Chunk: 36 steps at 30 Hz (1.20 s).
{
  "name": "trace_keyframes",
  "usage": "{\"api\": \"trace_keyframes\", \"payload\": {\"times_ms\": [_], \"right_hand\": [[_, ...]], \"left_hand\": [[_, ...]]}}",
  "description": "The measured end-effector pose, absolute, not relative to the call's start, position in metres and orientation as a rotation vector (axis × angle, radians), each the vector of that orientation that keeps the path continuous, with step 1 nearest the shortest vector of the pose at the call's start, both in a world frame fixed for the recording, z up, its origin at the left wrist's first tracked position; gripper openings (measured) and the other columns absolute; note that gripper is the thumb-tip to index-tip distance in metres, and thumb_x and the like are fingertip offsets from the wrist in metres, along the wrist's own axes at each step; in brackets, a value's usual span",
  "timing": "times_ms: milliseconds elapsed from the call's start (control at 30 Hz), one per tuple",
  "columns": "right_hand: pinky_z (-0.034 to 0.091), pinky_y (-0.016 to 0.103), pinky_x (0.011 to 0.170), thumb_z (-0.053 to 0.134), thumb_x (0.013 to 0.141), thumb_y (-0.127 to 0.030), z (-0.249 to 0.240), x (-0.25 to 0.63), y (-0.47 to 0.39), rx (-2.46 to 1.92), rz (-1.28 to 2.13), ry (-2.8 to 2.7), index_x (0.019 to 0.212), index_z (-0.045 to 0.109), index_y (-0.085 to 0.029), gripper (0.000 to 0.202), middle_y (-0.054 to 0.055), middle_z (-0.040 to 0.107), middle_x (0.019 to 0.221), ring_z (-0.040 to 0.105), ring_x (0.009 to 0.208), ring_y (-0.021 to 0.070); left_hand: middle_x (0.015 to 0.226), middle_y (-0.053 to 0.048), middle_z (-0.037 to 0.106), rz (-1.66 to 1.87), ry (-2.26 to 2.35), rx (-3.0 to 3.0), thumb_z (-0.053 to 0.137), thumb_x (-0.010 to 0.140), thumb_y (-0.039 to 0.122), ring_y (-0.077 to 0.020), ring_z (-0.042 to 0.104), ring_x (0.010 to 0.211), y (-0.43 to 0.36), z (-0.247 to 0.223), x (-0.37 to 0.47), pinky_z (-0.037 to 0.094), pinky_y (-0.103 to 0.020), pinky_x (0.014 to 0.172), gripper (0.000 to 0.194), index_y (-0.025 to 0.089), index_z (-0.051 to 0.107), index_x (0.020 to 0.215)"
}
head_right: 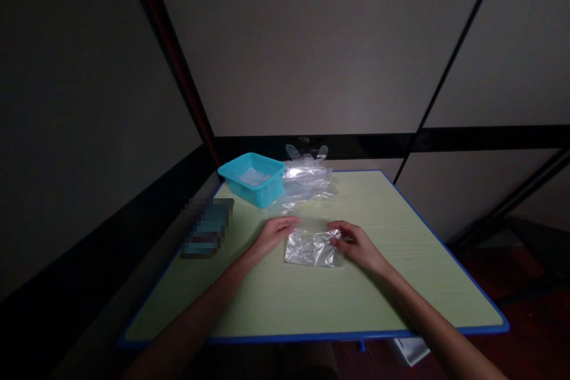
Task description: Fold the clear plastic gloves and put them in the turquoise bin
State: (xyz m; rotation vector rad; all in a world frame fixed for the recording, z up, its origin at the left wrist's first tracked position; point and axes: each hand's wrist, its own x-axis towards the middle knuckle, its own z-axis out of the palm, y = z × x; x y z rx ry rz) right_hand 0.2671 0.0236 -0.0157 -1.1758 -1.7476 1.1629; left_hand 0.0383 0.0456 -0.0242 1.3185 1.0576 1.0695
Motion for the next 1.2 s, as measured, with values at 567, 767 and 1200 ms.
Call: {"api": "trace_keyframes", "payload": {"times_ms": [567,767,1200], "right_hand": [[0.046,0.029,0.053,0.061,0.064,-0.038,-0.017,0.275,0.003,-1.235,1.311,-1.550,0.105,0.038,-0.020,0.050,-0.001,0.052,0.075,0.058,0.061,0.0152],[0.048,0.030,0.060,0.057,0.069,-0.040,-0.024,0.274,0.002,-1.242,1.199,-1.664,0.107,0.037,-0.018,0.048,0.002,0.054,0.078,0.059,0.064,0.0156],[0.049,0.029,0.058,0.053,0.071,-0.031,-0.017,0.267,-0.007,-1.201,1.281,-1.720,0.116,0.028,-0.020,0.053,0.006,0.051,0.094,0.059,0.065,0.0145]], "left_hand": [[0.101,-0.009,0.063,1.049,1.196,1.490,0.061,0.061,0.001,-0.0141,0.059,0.075,0.039,-0.041,0.046,0.048,-0.023,0.066,0.041,0.012,0.061,0.100],[0.103,-0.008,0.062,1.037,1.220,1.554,0.061,0.059,0.001,-0.0130,0.057,0.071,0.039,-0.047,0.048,0.048,-0.024,0.065,0.047,0.014,0.060,0.104],[0.097,-0.007,0.063,1.025,1.221,1.603,0.058,0.061,0.001,-0.0136,0.059,0.074,0.035,-0.049,0.049,0.048,-0.022,0.066,0.047,0.013,0.058,0.106]]}}
